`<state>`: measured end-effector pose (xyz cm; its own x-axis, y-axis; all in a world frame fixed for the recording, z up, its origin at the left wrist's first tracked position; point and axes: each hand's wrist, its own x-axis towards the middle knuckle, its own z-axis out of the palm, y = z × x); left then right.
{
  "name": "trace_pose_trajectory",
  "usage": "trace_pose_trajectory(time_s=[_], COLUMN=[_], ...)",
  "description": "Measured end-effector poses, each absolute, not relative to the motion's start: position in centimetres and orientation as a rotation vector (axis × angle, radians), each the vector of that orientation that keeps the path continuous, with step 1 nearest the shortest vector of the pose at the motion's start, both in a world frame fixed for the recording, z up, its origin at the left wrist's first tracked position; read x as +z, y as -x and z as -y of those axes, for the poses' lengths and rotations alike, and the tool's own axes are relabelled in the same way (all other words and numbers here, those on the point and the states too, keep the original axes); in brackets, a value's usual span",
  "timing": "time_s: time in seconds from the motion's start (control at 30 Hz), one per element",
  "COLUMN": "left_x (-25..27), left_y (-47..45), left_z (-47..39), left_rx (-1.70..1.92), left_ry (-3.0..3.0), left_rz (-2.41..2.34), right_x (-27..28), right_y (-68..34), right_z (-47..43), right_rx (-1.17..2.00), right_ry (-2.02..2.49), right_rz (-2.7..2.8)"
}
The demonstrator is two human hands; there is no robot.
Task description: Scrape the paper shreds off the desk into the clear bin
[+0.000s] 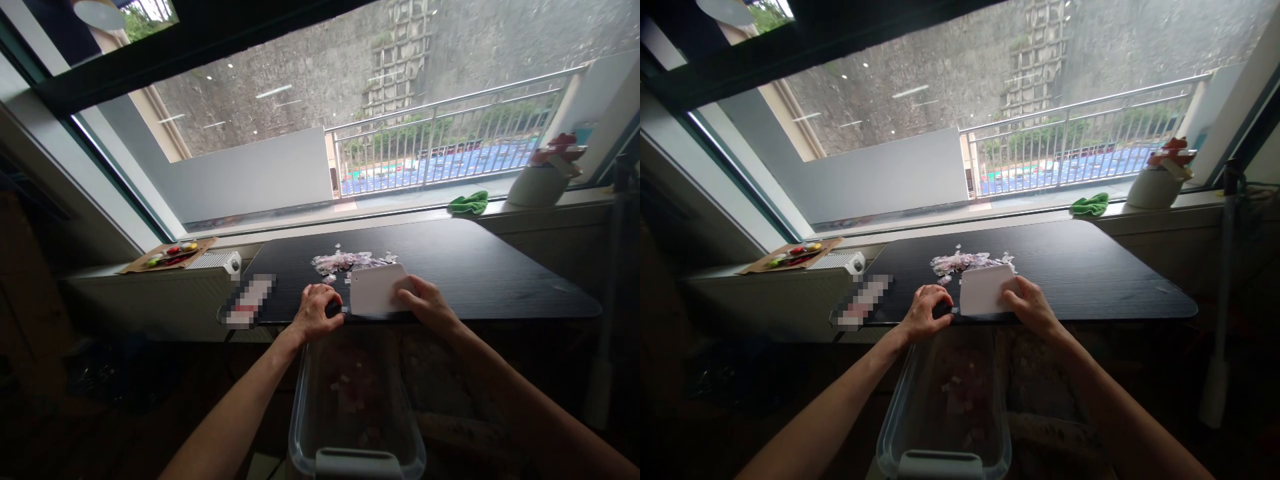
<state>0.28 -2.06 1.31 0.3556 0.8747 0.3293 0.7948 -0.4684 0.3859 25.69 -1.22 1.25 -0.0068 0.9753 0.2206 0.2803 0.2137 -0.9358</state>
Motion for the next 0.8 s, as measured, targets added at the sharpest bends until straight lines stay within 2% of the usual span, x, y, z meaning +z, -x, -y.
trace_pose_trajectory(time_s=[0.27,0.5,0.8], left_x=[1.40,1.28,1.31], left_y=[-0.50,-0.55,-0.56], left_z=[2.07,2.14,2.04], left_rx=[0.720,0.751,0.734], left_ry=[-2.439,-2.434,-2.436], left_rz=[-1.548,-1.545,-1.558], right_x=[0.94,1.12,1.09], right_y=[-25.89,-25.73,-25.68], right_z=[1.00,1.37,1.14], right_rx=[0.927,0.787,0.899], right_ry=[1.212,1.289,1.201], right_rz=[1.556,1.478,1.538])
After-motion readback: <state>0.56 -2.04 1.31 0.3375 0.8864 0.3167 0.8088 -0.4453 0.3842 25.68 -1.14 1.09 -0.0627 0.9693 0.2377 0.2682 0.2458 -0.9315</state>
